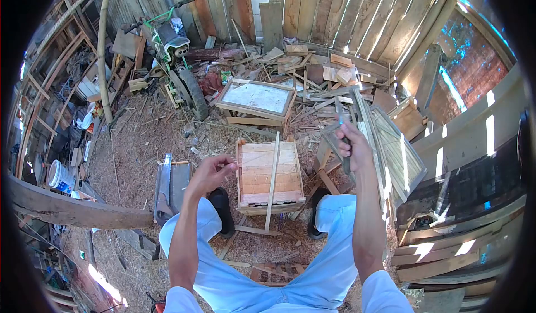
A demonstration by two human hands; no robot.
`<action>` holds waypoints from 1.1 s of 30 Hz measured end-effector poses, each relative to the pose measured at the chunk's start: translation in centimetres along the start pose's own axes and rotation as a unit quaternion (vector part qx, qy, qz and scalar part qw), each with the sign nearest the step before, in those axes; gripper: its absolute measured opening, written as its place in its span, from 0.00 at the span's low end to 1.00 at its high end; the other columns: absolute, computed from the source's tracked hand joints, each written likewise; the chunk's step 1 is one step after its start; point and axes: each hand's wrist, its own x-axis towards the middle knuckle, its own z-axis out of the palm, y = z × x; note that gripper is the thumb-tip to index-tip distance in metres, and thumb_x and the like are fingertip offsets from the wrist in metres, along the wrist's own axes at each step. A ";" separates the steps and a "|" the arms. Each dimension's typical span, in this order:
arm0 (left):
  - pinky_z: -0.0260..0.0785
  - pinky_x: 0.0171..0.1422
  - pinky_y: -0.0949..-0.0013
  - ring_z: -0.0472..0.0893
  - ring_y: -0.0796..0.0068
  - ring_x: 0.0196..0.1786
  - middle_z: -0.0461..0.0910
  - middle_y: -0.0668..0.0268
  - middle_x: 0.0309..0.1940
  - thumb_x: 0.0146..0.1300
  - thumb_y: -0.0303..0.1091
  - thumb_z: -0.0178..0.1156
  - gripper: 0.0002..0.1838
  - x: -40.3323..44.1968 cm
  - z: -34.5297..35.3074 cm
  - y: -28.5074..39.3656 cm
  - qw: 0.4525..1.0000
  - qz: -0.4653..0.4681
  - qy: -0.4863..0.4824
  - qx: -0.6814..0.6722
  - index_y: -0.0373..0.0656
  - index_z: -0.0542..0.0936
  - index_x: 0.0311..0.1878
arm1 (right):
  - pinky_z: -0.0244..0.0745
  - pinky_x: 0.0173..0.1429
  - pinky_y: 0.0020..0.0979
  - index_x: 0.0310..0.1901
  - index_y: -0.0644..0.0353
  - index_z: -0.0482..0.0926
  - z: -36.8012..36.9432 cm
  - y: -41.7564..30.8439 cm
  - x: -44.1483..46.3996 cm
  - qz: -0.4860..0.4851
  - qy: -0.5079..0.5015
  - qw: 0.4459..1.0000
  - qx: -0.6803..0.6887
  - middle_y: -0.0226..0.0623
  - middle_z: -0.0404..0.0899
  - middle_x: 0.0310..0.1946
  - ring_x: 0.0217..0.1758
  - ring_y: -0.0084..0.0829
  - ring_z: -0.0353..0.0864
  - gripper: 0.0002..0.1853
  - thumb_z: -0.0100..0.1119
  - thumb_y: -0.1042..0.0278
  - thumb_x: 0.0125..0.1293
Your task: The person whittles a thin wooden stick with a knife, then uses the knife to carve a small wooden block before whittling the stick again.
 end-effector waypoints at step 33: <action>0.64 0.31 0.79 0.70 0.88 0.29 0.78 0.71 0.30 0.66 0.29 0.59 0.06 1.4 4.1 0.7 0.995 0.088 0.045 0.032 0.35 0.79 0.40 | 0.55 0.18 0.13 0.61 0.59 0.71 4.2 3.2 -1.2 0.098 -0.106 0.989 -0.012 0.25 0.70 0.27 0.20 0.12 0.61 0.18 0.50 0.68 0.72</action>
